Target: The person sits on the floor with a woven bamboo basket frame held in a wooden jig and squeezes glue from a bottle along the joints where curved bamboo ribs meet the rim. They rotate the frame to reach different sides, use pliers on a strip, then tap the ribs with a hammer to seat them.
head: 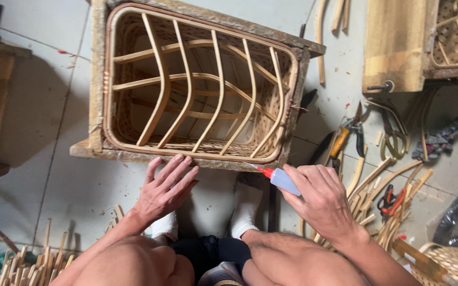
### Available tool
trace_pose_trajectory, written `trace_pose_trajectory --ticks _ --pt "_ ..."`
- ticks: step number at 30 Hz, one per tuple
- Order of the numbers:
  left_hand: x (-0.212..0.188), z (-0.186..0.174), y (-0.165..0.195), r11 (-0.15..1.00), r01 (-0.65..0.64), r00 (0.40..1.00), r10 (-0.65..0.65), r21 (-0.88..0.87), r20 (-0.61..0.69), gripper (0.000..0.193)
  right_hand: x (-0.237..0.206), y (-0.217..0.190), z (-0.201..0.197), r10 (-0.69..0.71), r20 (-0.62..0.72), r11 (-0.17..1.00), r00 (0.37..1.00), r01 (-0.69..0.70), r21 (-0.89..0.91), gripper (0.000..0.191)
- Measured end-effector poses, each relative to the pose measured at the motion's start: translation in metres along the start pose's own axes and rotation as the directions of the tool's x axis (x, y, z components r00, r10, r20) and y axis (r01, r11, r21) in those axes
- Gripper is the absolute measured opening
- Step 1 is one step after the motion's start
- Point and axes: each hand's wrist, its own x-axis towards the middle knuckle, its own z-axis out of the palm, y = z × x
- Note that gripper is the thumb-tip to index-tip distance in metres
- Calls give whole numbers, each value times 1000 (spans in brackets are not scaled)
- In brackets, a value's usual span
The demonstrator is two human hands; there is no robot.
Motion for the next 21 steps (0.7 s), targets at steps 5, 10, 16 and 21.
trace_pose_trajectory --ticks 5,10,16,21 --pt "-3 -3 -3 999 14 999 -15 29 28 57 21 -10 10 -170 96 978 981 179 -103 59" --pt "-5 -5 -8 1000 6 1000 -7 17 24 55 26 -14 7 -220 150 959 964 242 -151 63" --pt "-3 -11 -9 1000 5 1000 -5 -21 10 57 24 -10 13 -190 99 966 977 204 -159 60" --pt "9 -30 -10 989 -41 995 27 -145 -94 52 20 41 -24 472 103 725 876 -452 520 50"
